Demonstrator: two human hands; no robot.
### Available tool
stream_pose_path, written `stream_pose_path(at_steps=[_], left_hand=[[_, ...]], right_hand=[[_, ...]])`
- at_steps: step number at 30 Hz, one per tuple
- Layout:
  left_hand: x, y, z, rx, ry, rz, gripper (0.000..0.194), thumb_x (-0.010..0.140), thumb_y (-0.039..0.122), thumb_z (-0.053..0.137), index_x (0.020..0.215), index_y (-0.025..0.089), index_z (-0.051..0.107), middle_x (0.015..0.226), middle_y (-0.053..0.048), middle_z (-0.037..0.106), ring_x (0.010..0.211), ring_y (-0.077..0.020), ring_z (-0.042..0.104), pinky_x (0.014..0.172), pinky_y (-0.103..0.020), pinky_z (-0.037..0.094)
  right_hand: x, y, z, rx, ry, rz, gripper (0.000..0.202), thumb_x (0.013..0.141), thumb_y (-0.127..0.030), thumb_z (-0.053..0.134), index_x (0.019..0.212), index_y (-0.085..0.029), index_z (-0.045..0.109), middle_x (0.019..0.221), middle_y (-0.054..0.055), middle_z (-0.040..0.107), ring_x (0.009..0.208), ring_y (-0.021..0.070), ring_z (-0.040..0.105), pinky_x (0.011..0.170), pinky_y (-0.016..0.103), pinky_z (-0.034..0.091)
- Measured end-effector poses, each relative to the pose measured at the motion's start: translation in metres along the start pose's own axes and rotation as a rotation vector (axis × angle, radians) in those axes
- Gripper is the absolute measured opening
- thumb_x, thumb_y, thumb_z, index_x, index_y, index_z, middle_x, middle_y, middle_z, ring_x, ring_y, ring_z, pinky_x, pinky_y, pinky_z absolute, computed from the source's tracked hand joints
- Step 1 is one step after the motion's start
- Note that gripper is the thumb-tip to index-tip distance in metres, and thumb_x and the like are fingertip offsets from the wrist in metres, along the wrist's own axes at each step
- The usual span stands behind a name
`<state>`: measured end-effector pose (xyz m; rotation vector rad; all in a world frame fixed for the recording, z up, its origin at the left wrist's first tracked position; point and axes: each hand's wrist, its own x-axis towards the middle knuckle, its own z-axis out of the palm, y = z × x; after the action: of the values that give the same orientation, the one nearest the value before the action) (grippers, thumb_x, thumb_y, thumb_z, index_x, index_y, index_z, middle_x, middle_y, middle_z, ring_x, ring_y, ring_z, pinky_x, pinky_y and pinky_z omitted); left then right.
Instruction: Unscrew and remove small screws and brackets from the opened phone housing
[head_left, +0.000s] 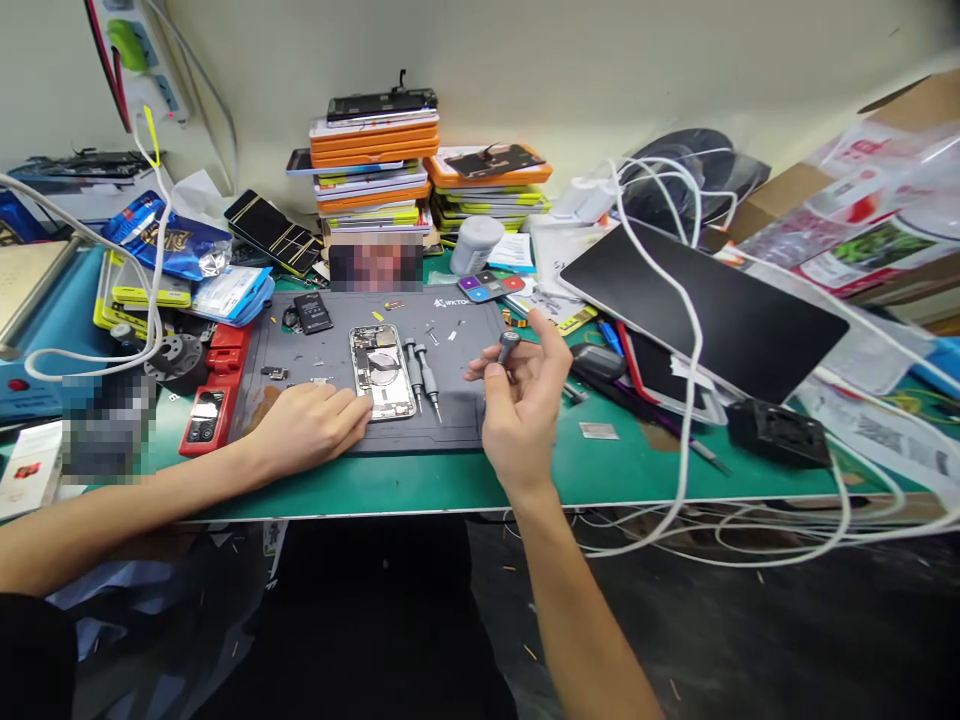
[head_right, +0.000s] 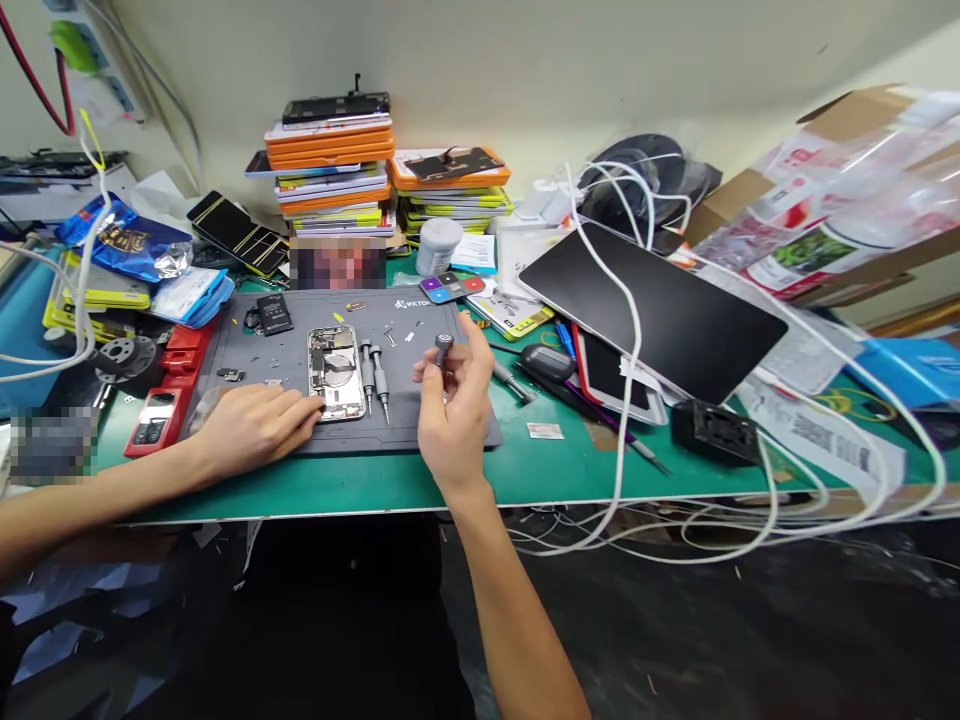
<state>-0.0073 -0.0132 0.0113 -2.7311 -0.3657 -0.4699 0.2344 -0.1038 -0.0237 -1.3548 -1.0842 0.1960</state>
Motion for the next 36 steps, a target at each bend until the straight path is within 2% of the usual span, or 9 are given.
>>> stream_pose_path(at_steps=[5, 8, 11, 13, 16, 18, 28, 32, 36], left_hand=[[0.004, 0.002, 0.004, 0.097, 0.083, 0.032, 0.025, 0.108, 0.024, 0.053, 0.092, 0.018, 0.071, 0.070, 0.001, 0.066, 0.062, -0.0160, 0.062, 0.057, -0.032, 0.042], [0.002, 0.003, 0.003, 0.107, 0.098, 0.018, 0.023, 0.107, 0.025, 0.055, 0.092, 0.019, 0.071, 0.069, 0.002, 0.064, 0.062, -0.0153, 0.062, 0.056, -0.032, 0.041], [-0.002, 0.004, 0.003, 0.090, 0.092, 0.021, 0.022, 0.107, 0.025, 0.054, 0.094, 0.020, 0.071, 0.069, 0.002, 0.063, 0.062, -0.0150, 0.061, 0.055, -0.032, 0.039], [-0.003, 0.003, 0.004, 0.061, 0.087, 0.019, 0.022, 0.107, 0.026, 0.054, 0.094, 0.020, 0.071, 0.069, 0.002, 0.063, 0.062, -0.0149, 0.061, 0.055, -0.032, 0.039], [-0.005, 0.003, 0.006, 0.026, 0.090, -0.003, 0.022, 0.107, 0.025, 0.054, 0.093, 0.019, 0.070, 0.072, 0.002, 0.065, 0.063, -0.0151, 0.062, 0.055, -0.033, 0.040], [-0.005, 0.003, 0.008, 0.016, 0.091, -0.008, 0.022, 0.107, 0.025, 0.054, 0.093, 0.019, 0.070, 0.074, 0.002, 0.065, 0.064, -0.0152, 0.063, 0.055, -0.033, 0.041], [-0.005, 0.004, 0.015, -0.035, 0.144, 0.004, 0.026, 0.104, 0.023, 0.052, 0.080, 0.019, 0.062, 0.071, 0.002, 0.060, 0.062, -0.0153, 0.059, 0.053, -0.032, 0.041], [-0.004, 0.003, 0.014, -0.071, 0.161, 0.029, 0.026, 0.102, 0.020, 0.052, 0.077, 0.020, 0.059, 0.070, 0.002, 0.060, 0.060, -0.0140, 0.057, 0.053, -0.030, 0.040], [-0.004, 0.003, 0.012, -0.114, 0.208, 0.047, 0.026, 0.098, 0.017, 0.052, 0.073, 0.020, 0.055, 0.067, 0.002, 0.059, 0.056, -0.0131, 0.054, 0.051, -0.030, 0.038]], right_hand=[[0.000, -0.001, -0.002, -0.168, 0.017, 0.001, 0.050, 0.103, -0.028, 0.053, 0.153, -0.027, 0.047, 0.112, 0.010, 0.071, 0.102, 0.0226, 0.071, 0.095, 0.046, 0.062], [0.000, -0.002, -0.003, -0.190, 0.044, -0.011, 0.045, 0.102, -0.027, 0.057, 0.147, -0.024, 0.054, 0.111, 0.009, 0.075, 0.105, 0.0231, 0.071, 0.092, 0.045, 0.060], [-0.001, -0.002, -0.003, -0.257, 0.075, -0.030, 0.042, 0.100, -0.028, 0.062, 0.142, -0.024, 0.060, 0.110, 0.008, 0.078, 0.099, 0.0226, 0.069, 0.086, 0.042, 0.058], [-0.001, -0.001, -0.004, -0.298, 0.076, -0.044, 0.042, 0.099, -0.028, 0.064, 0.140, -0.024, 0.062, 0.108, 0.007, 0.079, 0.085, 0.0195, 0.065, 0.076, 0.038, 0.056], [-0.002, -0.001, -0.006, -0.281, 0.059, -0.053, 0.048, 0.098, -0.027, 0.066, 0.146, -0.024, 0.058, 0.106, 0.006, 0.080, 0.066, 0.0137, 0.056, 0.063, 0.033, 0.051], [-0.003, -0.001, -0.007, -0.259, 0.061, -0.059, 0.054, 0.098, -0.026, 0.065, 0.151, -0.025, 0.054, 0.106, 0.005, 0.080, 0.062, 0.0122, 0.054, 0.061, 0.032, 0.051], [-0.006, 0.003, -0.005, -0.275, 0.062, -0.145, 0.053, 0.097, -0.026, 0.065, 0.149, -0.025, 0.053, 0.104, 0.005, 0.079, 0.061, 0.0115, 0.057, 0.058, 0.031, 0.053], [-0.006, 0.004, -0.007, -0.190, 0.097, -0.161, 0.052, 0.099, -0.026, 0.065, 0.149, -0.027, 0.052, 0.104, 0.006, 0.078, 0.069, 0.0142, 0.064, 0.059, 0.031, 0.055], [-0.008, 0.005, -0.007, -0.097, 0.028, -0.182, 0.056, 0.101, -0.025, 0.063, 0.155, -0.030, 0.046, 0.104, 0.006, 0.077, 0.072, 0.0152, 0.068, 0.056, 0.030, 0.055]])
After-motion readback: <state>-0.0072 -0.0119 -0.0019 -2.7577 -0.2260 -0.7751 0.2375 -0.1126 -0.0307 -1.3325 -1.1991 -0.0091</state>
